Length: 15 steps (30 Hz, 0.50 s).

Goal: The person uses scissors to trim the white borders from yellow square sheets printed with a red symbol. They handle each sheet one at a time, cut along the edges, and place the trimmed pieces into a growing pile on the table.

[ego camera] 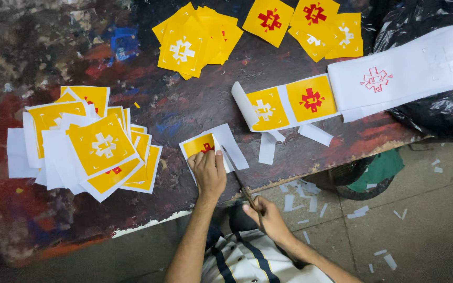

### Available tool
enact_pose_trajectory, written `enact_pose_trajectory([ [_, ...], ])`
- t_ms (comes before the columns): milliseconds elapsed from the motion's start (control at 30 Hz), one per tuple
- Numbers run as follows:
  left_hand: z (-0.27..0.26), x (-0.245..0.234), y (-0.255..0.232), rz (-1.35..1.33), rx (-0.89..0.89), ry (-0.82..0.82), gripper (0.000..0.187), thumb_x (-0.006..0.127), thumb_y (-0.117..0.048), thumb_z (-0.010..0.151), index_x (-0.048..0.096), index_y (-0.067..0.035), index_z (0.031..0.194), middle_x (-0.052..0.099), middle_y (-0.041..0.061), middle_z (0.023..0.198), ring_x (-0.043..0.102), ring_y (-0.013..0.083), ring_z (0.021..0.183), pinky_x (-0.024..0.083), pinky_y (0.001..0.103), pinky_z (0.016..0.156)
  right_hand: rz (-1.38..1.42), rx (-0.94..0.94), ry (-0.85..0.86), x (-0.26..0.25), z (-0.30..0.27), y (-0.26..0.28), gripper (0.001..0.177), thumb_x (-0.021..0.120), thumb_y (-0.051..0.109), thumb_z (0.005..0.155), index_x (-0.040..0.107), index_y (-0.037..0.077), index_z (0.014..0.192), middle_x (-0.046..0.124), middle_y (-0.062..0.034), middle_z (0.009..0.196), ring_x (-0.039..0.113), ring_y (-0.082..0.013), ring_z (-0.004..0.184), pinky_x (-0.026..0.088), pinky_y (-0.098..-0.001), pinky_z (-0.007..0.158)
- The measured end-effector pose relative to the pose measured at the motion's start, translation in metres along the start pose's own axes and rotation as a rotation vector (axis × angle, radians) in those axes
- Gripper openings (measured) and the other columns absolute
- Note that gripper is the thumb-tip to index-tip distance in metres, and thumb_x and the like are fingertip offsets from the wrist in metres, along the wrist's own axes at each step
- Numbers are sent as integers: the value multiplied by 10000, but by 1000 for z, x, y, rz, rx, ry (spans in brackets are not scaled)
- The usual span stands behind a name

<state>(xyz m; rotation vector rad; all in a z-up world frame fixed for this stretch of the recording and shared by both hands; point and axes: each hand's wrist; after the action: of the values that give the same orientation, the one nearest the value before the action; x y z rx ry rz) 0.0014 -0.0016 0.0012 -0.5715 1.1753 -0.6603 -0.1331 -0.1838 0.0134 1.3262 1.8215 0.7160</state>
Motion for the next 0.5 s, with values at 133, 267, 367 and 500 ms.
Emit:
enact_pose_trajectory([
  [133,2,0,0,-6,-13,10,280,559,-178,1030,566,-50,781,628,119,756,556,305,781,364,458,866,-94,-1,-47,4,3,8,430,755,358,904,499,86,691,382,51,622,352,-86,620,322,-300,531],
  [267,0,-1,0,-14,-8,4,261,559,-184,1031,584,-51,808,633,122,767,557,293,788,363,451,873,-57,68,-71,9,2,10,416,736,363,914,527,84,686,382,59,612,344,-83,610,300,-307,520],
  [367,2,-1,0,5,-5,5,267,561,-192,1032,588,-54,805,637,128,768,558,295,795,363,449,877,-32,65,-94,12,3,7,444,741,347,923,496,80,665,348,58,615,316,-84,608,265,-316,516],
  [500,3,-1,-1,17,-4,13,268,557,-196,1040,595,-54,816,653,120,776,560,291,796,361,458,883,-6,64,-107,13,5,0,534,754,321,940,391,88,626,319,52,593,299,-84,585,250,-317,509],
])
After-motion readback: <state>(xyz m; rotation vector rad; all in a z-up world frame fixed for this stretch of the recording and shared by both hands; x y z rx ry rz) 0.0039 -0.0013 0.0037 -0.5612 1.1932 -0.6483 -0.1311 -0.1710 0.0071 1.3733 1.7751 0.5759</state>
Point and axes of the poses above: each hand's wrist, its own z-axis towards the middle knuckle, its own x-axis out of the palm, y = z × x
